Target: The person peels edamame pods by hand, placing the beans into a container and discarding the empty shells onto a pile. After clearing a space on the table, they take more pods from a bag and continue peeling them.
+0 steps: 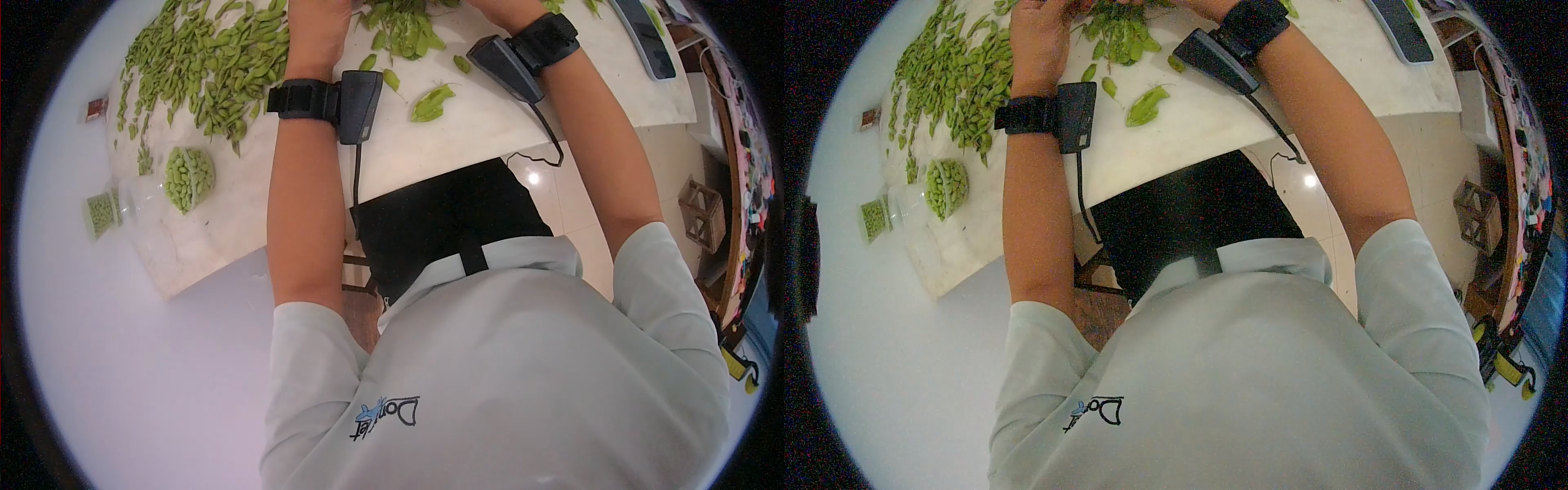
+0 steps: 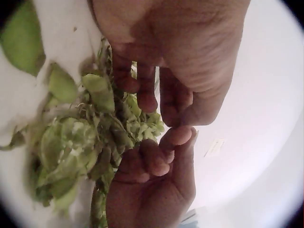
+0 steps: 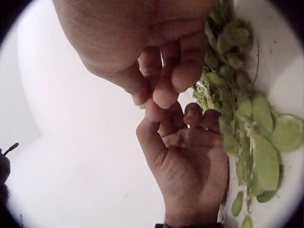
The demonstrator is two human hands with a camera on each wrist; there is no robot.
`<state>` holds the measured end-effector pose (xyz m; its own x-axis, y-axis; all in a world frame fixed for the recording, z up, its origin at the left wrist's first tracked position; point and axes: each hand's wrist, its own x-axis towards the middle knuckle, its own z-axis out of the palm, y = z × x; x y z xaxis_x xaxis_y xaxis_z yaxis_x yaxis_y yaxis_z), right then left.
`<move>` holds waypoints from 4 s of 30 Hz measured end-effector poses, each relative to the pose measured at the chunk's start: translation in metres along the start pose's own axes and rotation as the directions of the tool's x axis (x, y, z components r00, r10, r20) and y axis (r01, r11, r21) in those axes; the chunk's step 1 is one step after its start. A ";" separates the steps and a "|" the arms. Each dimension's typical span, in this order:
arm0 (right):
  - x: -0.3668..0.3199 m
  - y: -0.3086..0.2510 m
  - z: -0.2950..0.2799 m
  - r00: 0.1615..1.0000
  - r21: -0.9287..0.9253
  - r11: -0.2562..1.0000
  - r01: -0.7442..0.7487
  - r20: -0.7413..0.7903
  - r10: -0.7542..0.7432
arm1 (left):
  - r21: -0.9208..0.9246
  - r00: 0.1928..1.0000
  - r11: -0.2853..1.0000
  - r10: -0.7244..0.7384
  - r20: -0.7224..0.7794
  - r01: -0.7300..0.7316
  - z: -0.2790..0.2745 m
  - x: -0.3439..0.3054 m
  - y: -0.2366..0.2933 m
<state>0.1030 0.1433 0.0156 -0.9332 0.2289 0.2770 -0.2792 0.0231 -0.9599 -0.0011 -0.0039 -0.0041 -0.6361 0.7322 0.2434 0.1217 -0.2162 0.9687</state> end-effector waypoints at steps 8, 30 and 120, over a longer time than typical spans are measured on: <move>0.001 0.002 0.002 1.000 -0.071 0.997 0.025 0.000 -0.025 | -0.035 0.999 0.999 -0.026 -0.043 0.025 0.003 -0.001 0.001; 0.002 0.006 0.000 1.000 0.105 0.994 0.006 0.025 -0.009 | -0.115 0.997 0.992 0.048 -0.056 -0.054 0.009 -0.001 0.004; 0.000 0.003 0.008 0.993 -0.343 0.938 -0.047 -0.122 0.005 | 0.089 0.958 0.962 0.265 -0.107 -0.256 0.004 0.008 0.000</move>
<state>0.1003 0.1360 0.0134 -0.9002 0.3455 0.2651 -0.1407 0.3452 -0.9279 -0.0034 0.0048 -0.0017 -0.6588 0.5752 0.4849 0.3484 -0.3380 0.8743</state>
